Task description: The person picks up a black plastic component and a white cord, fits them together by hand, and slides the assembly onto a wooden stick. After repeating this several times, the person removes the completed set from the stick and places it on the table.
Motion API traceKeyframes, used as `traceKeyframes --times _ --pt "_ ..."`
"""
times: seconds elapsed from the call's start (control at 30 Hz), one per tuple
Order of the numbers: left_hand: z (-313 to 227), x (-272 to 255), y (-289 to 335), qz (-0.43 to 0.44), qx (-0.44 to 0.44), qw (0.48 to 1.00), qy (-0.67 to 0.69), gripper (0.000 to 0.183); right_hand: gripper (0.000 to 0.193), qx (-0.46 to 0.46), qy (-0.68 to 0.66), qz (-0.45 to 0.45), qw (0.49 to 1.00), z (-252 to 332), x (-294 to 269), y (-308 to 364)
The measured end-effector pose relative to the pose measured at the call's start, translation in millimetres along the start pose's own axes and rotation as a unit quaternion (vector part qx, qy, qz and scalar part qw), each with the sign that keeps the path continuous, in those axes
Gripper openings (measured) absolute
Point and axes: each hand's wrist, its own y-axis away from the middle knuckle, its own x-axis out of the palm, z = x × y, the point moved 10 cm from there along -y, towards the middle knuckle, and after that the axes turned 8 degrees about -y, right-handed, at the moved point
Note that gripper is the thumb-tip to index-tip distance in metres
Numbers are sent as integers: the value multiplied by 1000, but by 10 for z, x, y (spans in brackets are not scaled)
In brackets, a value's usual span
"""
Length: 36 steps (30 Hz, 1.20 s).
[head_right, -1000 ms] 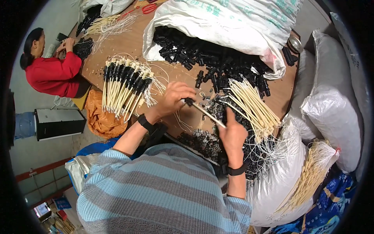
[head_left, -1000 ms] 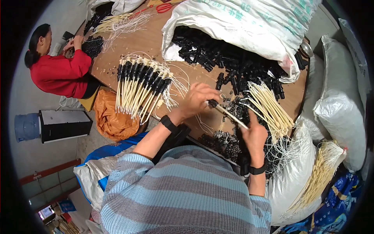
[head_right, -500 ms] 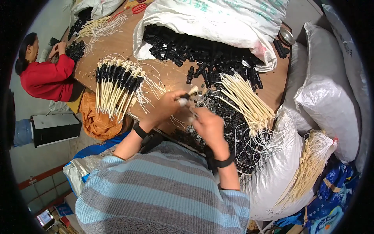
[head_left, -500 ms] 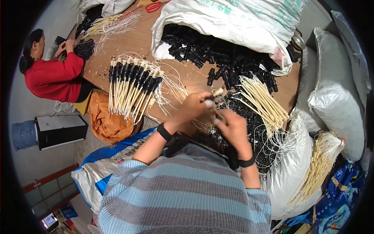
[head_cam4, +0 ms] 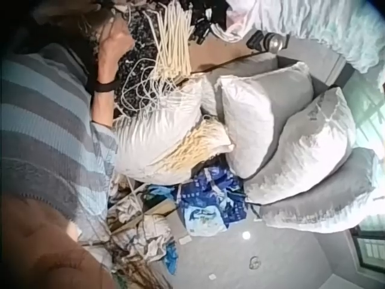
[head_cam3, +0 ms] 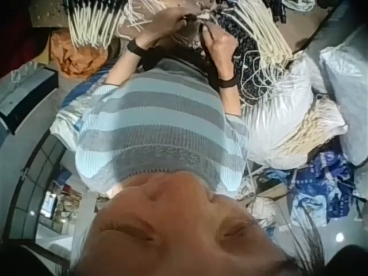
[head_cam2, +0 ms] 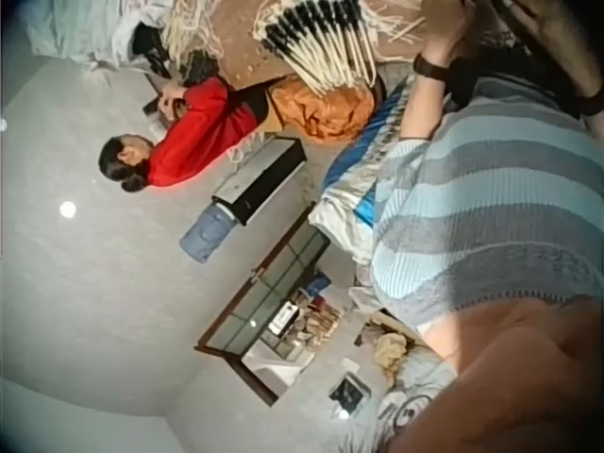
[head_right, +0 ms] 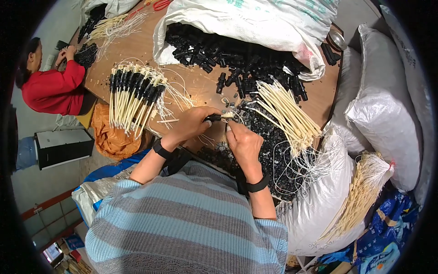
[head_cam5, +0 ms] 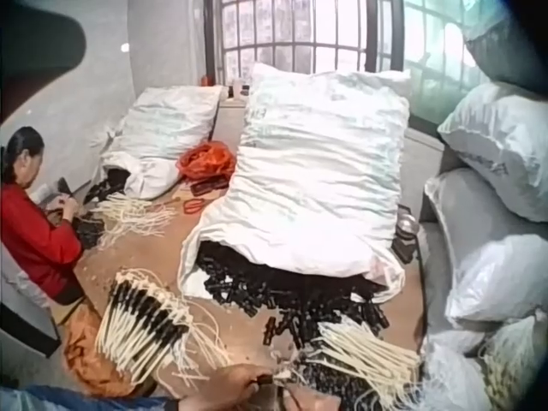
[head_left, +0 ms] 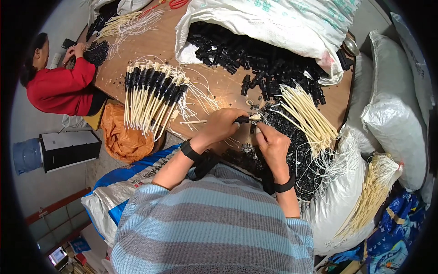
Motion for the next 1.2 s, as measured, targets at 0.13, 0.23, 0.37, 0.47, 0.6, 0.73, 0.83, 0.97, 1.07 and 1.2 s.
traceKeyframes --times 0.13,0.23,0.37,0.47,0.6,0.73,0.83,0.97,1.07,1.2 --pt "-67 25 13 20 3 1000 -22 41 13 2 0 32 999 -18 66 6" --pt "-97 67 28 3 38 999 -8 43 12 -6 -8 32 999 -14 111 2" --pt "-152 29 42 -49 88 995 -16 37 15 47 -45 38 997 -62 130 5" --pt "-213 98 0 24 66 997 -14 43 20 26 -79 26 996 -75 180 52" --pt "-212 255 -10 104 97 987 81 51 18 -24 -81 86 993 29 241 65" --pt "-296 -75 11 -58 113 986 112 49 15 22 -27 97 995 -50 255 62" --pt "-399 -174 75 -117 175 977 27 41 13 32 -11 81 996 -57 243 64" --pt "-339 -225 138 -148 171 969 99 24 16 20 -87 61 994 20 248 72" --pt "-288 -216 187 -132 170 962 167 20 17 16 -176 52 983 -31 239 134" --pt "-219 -118 194 -80 148 951 259 18 14 101 -313 87 940 -197 331 201"
